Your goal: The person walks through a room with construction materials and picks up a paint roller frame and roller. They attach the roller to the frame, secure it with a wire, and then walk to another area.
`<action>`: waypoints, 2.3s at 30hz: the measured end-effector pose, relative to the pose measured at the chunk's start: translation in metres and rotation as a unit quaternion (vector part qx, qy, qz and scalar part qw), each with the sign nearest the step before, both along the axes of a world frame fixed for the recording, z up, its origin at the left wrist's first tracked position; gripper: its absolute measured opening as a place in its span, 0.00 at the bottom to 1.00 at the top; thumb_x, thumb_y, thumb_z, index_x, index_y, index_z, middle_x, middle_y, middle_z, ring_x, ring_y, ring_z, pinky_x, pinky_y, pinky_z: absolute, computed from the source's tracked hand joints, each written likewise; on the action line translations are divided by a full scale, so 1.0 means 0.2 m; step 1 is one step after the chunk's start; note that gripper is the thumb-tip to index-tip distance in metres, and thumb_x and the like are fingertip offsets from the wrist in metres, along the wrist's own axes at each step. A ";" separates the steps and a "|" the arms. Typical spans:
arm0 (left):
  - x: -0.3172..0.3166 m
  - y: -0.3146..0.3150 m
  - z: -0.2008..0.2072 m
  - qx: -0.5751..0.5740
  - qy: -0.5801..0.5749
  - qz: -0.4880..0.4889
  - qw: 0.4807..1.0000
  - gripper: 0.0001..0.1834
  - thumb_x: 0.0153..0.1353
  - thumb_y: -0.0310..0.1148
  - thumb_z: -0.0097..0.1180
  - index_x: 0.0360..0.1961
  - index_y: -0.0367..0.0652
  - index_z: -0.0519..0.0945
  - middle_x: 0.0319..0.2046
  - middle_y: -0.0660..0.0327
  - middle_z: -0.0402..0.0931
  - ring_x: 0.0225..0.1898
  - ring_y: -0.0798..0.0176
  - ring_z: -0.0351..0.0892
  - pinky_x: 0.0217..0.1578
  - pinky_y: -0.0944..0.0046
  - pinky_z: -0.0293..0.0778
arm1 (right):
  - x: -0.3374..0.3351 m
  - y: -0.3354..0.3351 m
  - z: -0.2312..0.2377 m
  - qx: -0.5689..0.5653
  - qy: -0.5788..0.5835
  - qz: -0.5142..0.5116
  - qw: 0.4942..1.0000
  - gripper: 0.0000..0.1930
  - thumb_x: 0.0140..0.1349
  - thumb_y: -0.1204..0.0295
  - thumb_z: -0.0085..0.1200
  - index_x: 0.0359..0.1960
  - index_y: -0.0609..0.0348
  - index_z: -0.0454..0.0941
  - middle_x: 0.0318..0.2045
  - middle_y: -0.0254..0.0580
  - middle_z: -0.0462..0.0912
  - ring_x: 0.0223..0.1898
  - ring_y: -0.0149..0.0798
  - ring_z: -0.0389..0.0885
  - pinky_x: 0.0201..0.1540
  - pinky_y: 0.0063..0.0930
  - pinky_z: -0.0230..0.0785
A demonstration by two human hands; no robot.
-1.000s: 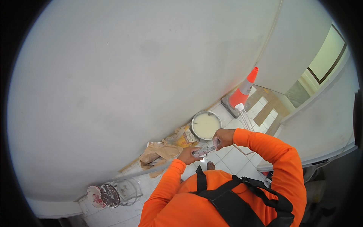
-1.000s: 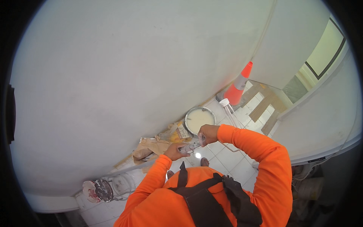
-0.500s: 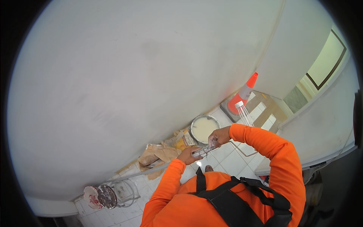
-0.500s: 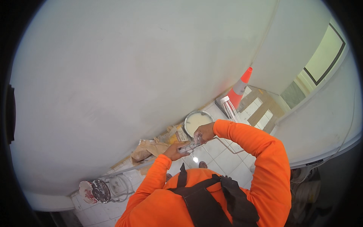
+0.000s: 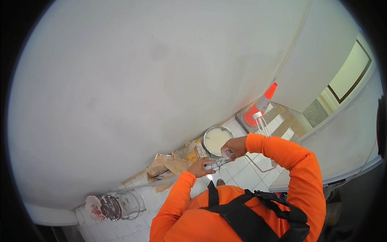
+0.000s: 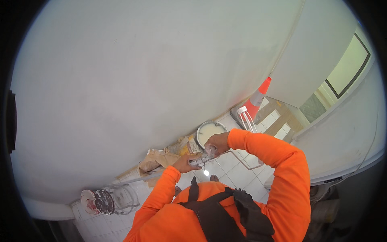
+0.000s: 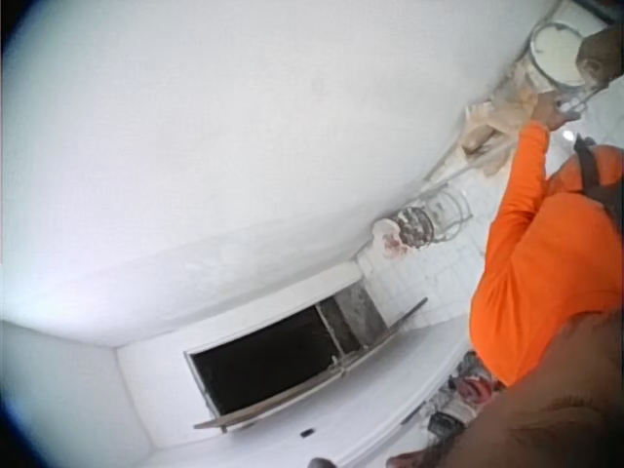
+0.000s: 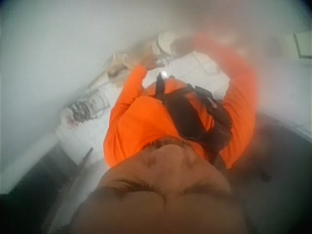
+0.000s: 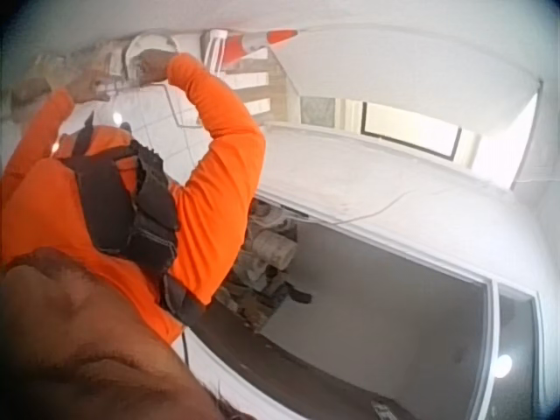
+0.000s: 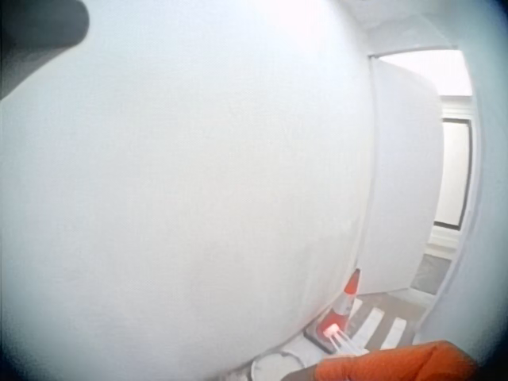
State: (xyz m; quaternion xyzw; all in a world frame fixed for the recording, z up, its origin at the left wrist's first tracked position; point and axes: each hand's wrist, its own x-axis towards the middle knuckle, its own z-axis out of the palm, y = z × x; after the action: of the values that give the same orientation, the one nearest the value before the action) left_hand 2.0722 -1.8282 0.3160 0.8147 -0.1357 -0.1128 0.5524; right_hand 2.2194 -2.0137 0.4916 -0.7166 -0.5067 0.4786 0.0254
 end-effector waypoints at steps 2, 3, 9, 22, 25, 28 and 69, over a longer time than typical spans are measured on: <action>0.00 0.01 0.00 -0.005 -0.007 0.027 1.000 0.32 0.47 0.40 0.73 0.55 0.42 0.79 0.44 0.46 0.82 0.46 0.53 0.81 0.51 0.61 0.73 | -0.08 -0.04 0.07 0.130 -0.176 0.001 0.976 0.21 0.49 0.73 0.69 0.45 0.59 0.77 0.40 0.46 0.83 0.42 0.46 0.80 0.45 0.37 0.71; -0.01 0.03 0.02 -0.009 0.013 0.037 0.999 0.32 0.48 0.40 0.73 0.55 0.43 0.79 0.45 0.46 0.81 0.46 0.52 0.82 0.51 0.60 0.73 | -0.12 -0.05 0.12 0.194 -0.261 0.004 0.946 0.21 0.48 0.73 0.70 0.45 0.60 0.77 0.40 0.46 0.82 0.42 0.48 0.80 0.44 0.37 0.71; 0.02 0.08 0.08 0.042 -0.092 0.098 0.990 0.32 0.55 0.41 0.66 0.61 0.45 0.73 0.42 0.43 0.81 0.43 0.43 0.82 0.47 0.54 0.75 | -0.19 -0.29 0.42 0.500 -0.496 -0.316 0.636 0.29 0.54 0.66 0.67 0.56 0.61 0.72 0.46 0.52 0.79 0.49 0.50 0.77 0.53 0.40 0.69; 0.10 -0.05 0.14 0.146 -0.153 0.128 0.969 0.32 0.53 0.38 0.63 0.61 0.48 0.72 0.34 0.42 0.81 0.37 0.39 0.81 0.39 0.47 0.76 | 0.21 -0.85 0.04 0.165 0.262 -0.464 0.830 0.39 0.69 0.41 0.34 0.66 0.64 0.62 0.53 0.67 0.76 0.53 0.58 0.79 0.53 0.49 0.73; 0.05 -0.04 0.14 0.154 -0.157 0.141 0.965 0.32 0.52 0.37 0.63 0.61 0.49 0.73 0.31 0.42 0.80 0.36 0.40 0.81 0.38 0.47 0.76 | 0.16 -0.76 -0.09 0.108 0.552 -0.491 0.666 0.38 0.69 0.42 0.36 0.70 0.59 0.56 0.56 0.69 0.73 0.54 0.63 0.77 0.53 0.49 0.73; 0.02 -0.06 0.18 0.183 -0.115 0.150 0.965 0.33 0.51 0.36 0.64 0.61 0.49 0.73 0.30 0.43 0.80 0.34 0.40 0.81 0.37 0.47 0.76 | 0.09 -0.76 -0.13 0.086 0.640 -0.415 0.641 0.39 0.69 0.42 0.36 0.71 0.59 0.53 0.57 0.71 0.71 0.53 0.65 0.77 0.52 0.47 0.74; 0.32 -0.11 0.46 0.114 -0.209 0.282 0.930 0.31 0.48 0.23 0.61 0.58 0.37 0.74 0.44 0.44 0.81 0.46 0.43 0.81 0.48 0.55 0.76 | -0.37 -0.48 -0.10 0.284 -0.266 -0.638 0.664 0.20 0.66 0.61 0.54 0.51 0.63 0.75 0.38 0.52 0.83 0.34 0.48 0.82 0.32 0.33 0.74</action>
State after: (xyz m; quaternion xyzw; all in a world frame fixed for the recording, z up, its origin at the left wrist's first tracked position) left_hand 2.1357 -1.8511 0.4077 0.8819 0.0009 0.2053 0.4243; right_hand 2.1457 -2.1105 0.4720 -0.9194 -0.0218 -0.0333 0.3914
